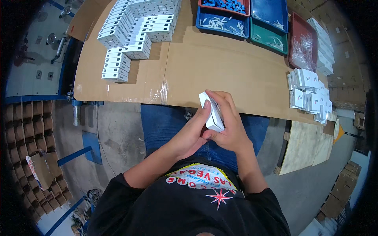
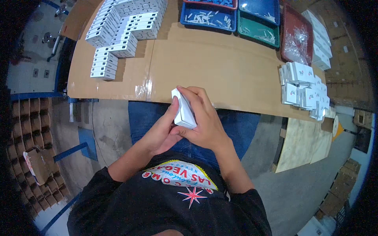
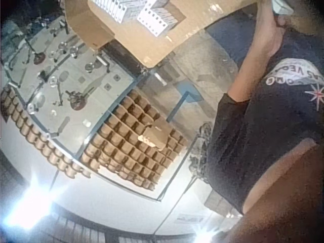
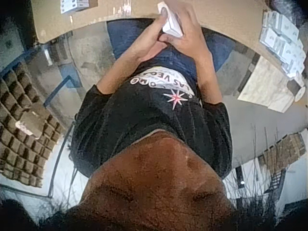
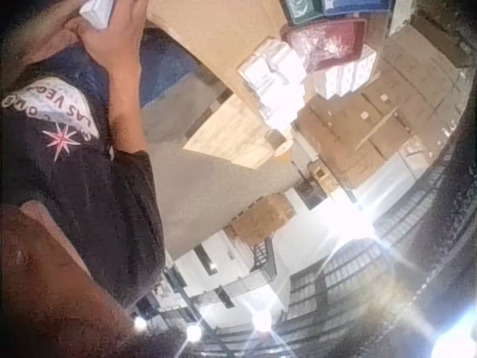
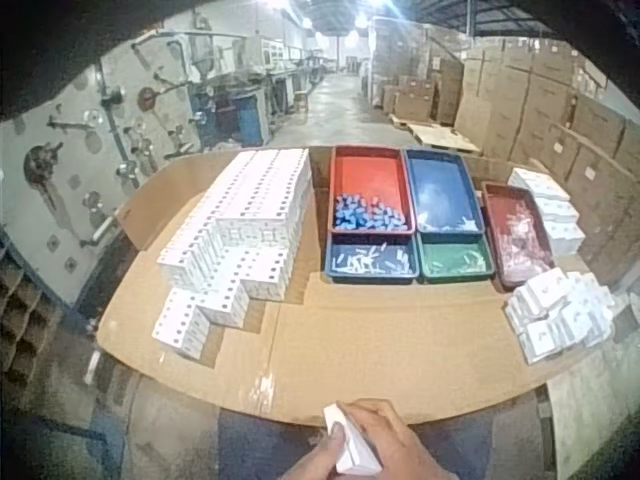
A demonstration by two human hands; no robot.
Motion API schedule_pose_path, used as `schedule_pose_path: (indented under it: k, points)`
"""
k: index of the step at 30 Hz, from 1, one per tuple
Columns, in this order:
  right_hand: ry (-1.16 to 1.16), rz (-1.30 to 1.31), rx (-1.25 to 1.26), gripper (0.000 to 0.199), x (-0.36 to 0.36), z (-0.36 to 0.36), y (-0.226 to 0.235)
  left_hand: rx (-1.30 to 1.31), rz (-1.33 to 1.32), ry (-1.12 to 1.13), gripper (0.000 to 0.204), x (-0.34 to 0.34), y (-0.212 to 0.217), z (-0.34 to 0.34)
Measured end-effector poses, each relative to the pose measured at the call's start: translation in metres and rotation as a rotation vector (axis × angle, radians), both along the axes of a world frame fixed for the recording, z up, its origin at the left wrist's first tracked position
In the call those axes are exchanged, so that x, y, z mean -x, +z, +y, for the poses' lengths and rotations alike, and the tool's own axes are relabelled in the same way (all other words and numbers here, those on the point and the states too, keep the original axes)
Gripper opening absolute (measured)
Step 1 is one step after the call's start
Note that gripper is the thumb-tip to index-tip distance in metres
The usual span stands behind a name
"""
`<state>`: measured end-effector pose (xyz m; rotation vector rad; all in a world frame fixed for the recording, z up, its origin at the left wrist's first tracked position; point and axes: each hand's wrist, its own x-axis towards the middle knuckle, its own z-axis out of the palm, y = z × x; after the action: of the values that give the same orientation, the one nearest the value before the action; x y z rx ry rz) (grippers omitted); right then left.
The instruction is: The recorder assembles small white electronic housing units by snapping components together and placing them in stacks.
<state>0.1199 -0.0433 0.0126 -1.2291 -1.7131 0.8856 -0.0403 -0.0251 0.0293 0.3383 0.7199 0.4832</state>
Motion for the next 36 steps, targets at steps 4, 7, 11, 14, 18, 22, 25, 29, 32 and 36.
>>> schedule_pose_path:
  k: [4,7,11,14,18,22,25,29,32,36]
  points:
    - [0.006,-0.015,-0.045,0.092,0.002,0.0,-0.003,-0.069,-0.013,0.036,0.06,0.0,-0.005,-0.001]
    - [0.02,-0.063,-0.09,0.085,0.003,0.0,-0.004,-0.093,0.018,0.064,0.057,-0.002,-0.009,-0.004]
    - [0.01,-0.093,-0.106,0.082,0.005,0.0,-0.002,-0.126,-0.019,0.086,0.055,-0.003,-0.012,-0.006]
    - [0.013,-0.08,-0.127,0.079,0.006,0.0,-0.002,-0.142,0.036,0.138,0.056,-0.007,-0.005,-0.008]
    - [0.008,-0.058,-0.115,0.077,0.007,0.0,-0.001,-0.124,-0.005,0.115,0.053,-0.003,-0.013,-0.008]
    - [-0.001,-0.061,-0.084,0.078,0.005,0.0,0.001,-0.107,-0.012,0.104,0.057,-0.005,-0.009,-0.005]
    - [0.022,-0.033,-0.067,0.076,0.002,0.001,0.013,-0.037,-0.016,0.103,0.067,0.003,-0.006,0.006]
    - [0.069,-0.089,-0.008,0.078,-0.009,-0.003,0.007,0.019,-0.041,0.048,0.085,0.016,-0.006,0.022]
    - [0.06,-0.139,-0.036,0.079,-0.012,-0.004,-0.001,-0.057,-0.158,0.004,0.089,0.015,-0.012,0.014]
    - [-0.047,-0.082,-0.053,0.085,0.004,-0.007,-0.004,-0.509,0.241,0.146,0.079,-0.01,-0.024,-0.006]
